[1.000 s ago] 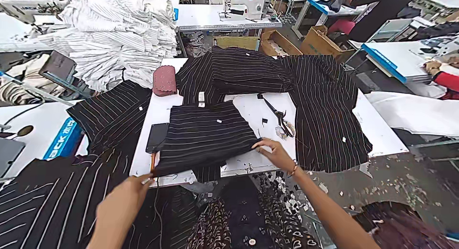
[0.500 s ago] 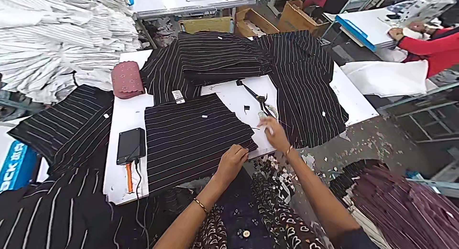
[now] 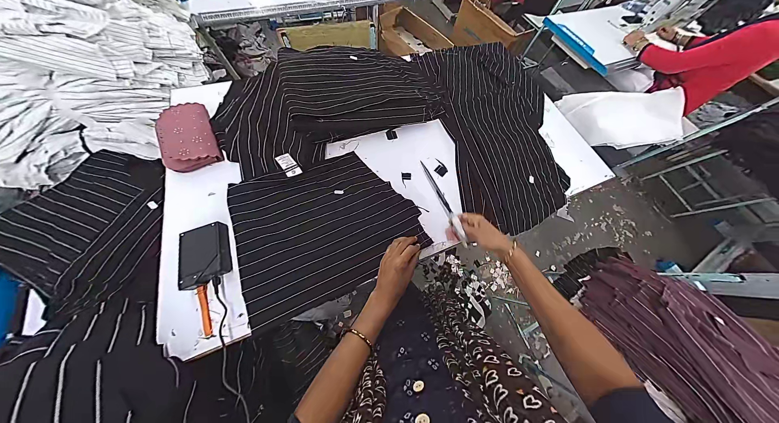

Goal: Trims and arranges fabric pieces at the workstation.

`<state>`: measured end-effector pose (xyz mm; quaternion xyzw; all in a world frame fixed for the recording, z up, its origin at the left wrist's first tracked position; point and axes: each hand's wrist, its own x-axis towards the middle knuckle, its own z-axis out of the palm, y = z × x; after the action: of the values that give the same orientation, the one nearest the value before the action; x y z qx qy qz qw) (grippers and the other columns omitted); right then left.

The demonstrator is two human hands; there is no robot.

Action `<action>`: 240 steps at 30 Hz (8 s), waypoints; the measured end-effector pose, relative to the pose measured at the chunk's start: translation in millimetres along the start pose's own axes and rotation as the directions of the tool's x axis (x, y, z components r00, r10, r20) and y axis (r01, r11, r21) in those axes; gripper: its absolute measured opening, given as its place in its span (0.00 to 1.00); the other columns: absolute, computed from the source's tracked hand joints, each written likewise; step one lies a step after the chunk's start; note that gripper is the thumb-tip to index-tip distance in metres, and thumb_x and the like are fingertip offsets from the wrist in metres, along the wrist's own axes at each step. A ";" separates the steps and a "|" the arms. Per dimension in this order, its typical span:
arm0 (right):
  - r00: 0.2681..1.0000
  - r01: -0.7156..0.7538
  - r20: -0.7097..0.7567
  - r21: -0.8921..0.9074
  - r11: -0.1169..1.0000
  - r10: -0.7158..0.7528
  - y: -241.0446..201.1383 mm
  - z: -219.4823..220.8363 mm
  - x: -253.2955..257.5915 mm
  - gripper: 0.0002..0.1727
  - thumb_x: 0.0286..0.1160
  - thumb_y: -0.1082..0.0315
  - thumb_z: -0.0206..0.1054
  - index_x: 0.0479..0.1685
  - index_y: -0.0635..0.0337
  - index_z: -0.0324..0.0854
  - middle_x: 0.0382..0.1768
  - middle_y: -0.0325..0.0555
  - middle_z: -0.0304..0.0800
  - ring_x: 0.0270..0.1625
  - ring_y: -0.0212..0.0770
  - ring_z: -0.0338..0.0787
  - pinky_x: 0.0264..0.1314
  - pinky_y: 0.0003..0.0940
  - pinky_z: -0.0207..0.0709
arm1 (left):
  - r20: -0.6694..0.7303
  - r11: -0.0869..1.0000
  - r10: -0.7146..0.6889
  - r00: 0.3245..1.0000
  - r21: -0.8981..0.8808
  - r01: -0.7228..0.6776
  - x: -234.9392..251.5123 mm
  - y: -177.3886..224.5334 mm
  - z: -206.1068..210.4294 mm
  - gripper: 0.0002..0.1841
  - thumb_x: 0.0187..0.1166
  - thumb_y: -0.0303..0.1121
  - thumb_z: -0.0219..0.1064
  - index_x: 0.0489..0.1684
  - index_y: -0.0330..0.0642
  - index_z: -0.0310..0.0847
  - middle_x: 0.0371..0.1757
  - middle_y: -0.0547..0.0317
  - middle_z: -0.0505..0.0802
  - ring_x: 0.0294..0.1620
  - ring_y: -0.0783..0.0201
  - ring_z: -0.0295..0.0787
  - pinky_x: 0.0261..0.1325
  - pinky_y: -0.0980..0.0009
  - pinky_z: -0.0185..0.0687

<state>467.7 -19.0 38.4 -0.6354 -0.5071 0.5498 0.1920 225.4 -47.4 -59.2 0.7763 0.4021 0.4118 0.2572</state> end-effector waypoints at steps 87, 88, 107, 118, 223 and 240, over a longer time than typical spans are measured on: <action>0.747 0.511 -0.135 -0.511 0.692 -0.651 -14.4 121.3 48.0 0.21 0.83 0.78 0.53 0.70 0.67 0.82 0.75 0.60 0.82 0.79 0.56 0.81 0.82 0.48 0.73 | -0.571 0.402 -0.767 0.294 -0.070 0.913 -99.1 -8.0 -194.2 0.26 0.82 0.35 0.70 0.73 0.25 0.74 0.48 0.26 0.90 0.50 0.33 0.87 0.60 0.36 0.75; 0.736 0.481 -0.172 -0.547 0.684 -0.655 -18.9 113.0 55.7 0.22 0.81 0.80 0.52 0.70 0.66 0.83 0.75 0.61 0.82 0.77 0.58 0.83 0.79 0.49 0.76 | -0.565 0.427 -0.773 0.290 -0.125 0.896 -97.6 -8.0 -197.5 0.25 0.82 0.34 0.70 0.71 0.24 0.75 0.51 0.26 0.90 0.54 0.35 0.87 0.63 0.38 0.74; 0.648 0.227 -0.564 -0.498 0.837 -0.512 -104.0 -42.8 139.6 0.12 0.84 0.70 0.64 0.52 0.65 0.92 0.52 0.62 0.94 0.57 0.60 0.92 0.65 0.63 0.77 | -0.316 0.322 -0.910 0.267 -0.947 -0.024 -39.4 42.7 -256.5 0.18 0.89 0.26 0.42 0.41 0.44 0.83 0.36 0.62 0.97 0.37 0.72 0.96 0.41 0.75 0.95; 0.717 0.694 -0.036 -0.052 0.718 -0.696 -142.0 132.3 0.4 0.60 0.57 0.44 0.83 0.86 0.77 0.58 0.84 0.67 0.67 0.83 0.49 0.75 0.81 0.42 0.73 | -0.314 0.465 -0.779 0.543 -0.870 0.165 71.0 89.7 -220.3 0.14 0.83 0.23 0.55 0.64 0.32 0.72 0.46 0.59 0.94 0.48 0.69 0.94 0.54 0.69 0.93; 0.720 0.190 0.684 -0.028 0.981 -0.120 -90.7 84.2 -22.1 0.09 0.75 0.59 0.75 0.35 0.52 0.83 0.25 0.28 0.86 0.28 0.21 0.84 0.34 0.21 0.77 | -0.449 0.540 -0.747 0.490 0.021 0.842 -74.2 -7.7 -305.4 0.17 0.83 0.31 0.62 0.53 0.18 0.81 0.42 0.25 0.90 0.46 0.32 0.90 0.54 0.33 0.80; 0.879 0.376 -0.286 -0.075 0.924 -0.381 -116.4 59.3 142.6 0.15 0.76 0.69 0.72 0.54 0.73 0.86 0.45 0.52 0.95 0.48 0.32 0.92 0.60 0.32 0.84 | -0.080 0.537 -0.774 0.628 0.441 0.719 83.1 -89.9 -193.6 0.43 0.79 0.57 0.66 0.89 0.37 0.62 0.83 0.36 0.76 0.83 0.37 0.71 0.81 0.37 0.63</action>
<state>347.3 132.4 40.8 -0.6006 -0.5917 0.3961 0.3638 52.6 84.3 13.3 0.5899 0.7583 0.1126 0.2536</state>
